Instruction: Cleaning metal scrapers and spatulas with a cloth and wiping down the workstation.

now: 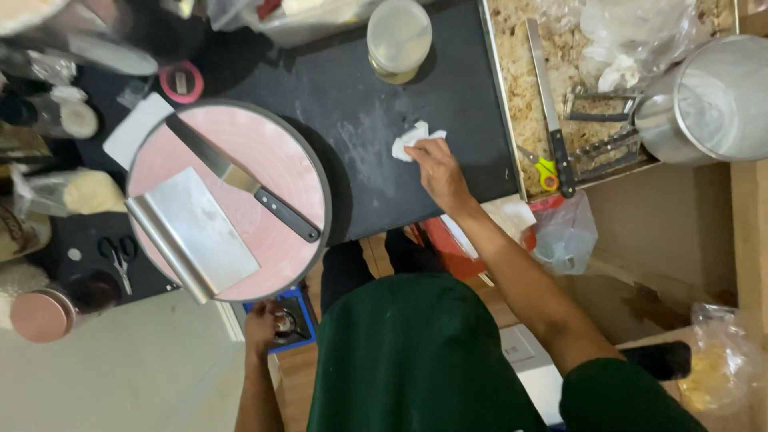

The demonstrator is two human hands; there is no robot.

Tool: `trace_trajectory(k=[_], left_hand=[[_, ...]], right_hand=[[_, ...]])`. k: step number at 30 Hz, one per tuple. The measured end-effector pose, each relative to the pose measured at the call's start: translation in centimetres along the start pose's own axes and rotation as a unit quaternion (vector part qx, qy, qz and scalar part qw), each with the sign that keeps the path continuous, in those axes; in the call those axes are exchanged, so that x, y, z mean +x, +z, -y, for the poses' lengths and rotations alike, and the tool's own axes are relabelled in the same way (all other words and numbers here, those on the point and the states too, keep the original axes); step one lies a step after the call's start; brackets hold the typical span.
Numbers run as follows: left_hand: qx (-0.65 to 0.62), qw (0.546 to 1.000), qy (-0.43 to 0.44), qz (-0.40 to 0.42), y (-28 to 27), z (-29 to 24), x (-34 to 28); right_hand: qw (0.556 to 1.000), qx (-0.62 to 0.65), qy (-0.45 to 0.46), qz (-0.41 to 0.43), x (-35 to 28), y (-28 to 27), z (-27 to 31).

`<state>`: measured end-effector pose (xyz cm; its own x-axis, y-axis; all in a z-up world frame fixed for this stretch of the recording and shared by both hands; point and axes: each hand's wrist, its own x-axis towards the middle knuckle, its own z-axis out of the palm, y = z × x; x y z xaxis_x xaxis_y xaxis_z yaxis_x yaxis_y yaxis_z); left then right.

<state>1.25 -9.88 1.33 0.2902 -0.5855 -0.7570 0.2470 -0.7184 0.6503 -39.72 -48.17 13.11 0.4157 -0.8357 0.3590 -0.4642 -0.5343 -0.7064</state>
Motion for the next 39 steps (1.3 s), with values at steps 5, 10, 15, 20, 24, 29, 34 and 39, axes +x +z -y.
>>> trace_trajectory(k=[5,10,15,20,24,29,34,39], left_hand=[[0.112,0.988,0.08,-0.068,1.4,0.0,-1.8],[-0.008,0.998,0.052,0.02,1.7,4.4,-4.3],[0.056,0.995,0.0,-0.084,0.9,4.3,-6.4],[-0.029,0.968,-0.147,-0.202,0.2,7.9,-10.1],[-0.271,0.934,-0.231,0.03,0.8,10.9,-10.4],[-0.508,0.749,-0.291,0.309,0.1,13.4,-10.3],[-0.582,0.707,-0.248,0.315,-0.5,12.3,-8.4],[-0.233,0.961,-0.144,-0.05,1.1,10.1,-7.7]], right_hand=[[0.999,-0.004,0.033,0.013,1.0,2.1,-0.1],[0.996,-0.001,-0.086,0.02,10.5,7.1,2.1],[0.989,-0.086,-0.097,0.075,16.7,13.3,-1.8],[0.983,-0.14,-0.095,0.07,11.0,10.6,-3.6],[0.995,-0.083,-0.027,0.051,6.2,5.2,-2.1],[0.997,-0.071,-0.028,0.016,8.3,3.7,-1.2],[0.955,-0.226,-0.14,0.132,10.0,4.7,-5.4],[0.987,-0.14,-0.058,0.055,7.6,-1.2,-4.6]])
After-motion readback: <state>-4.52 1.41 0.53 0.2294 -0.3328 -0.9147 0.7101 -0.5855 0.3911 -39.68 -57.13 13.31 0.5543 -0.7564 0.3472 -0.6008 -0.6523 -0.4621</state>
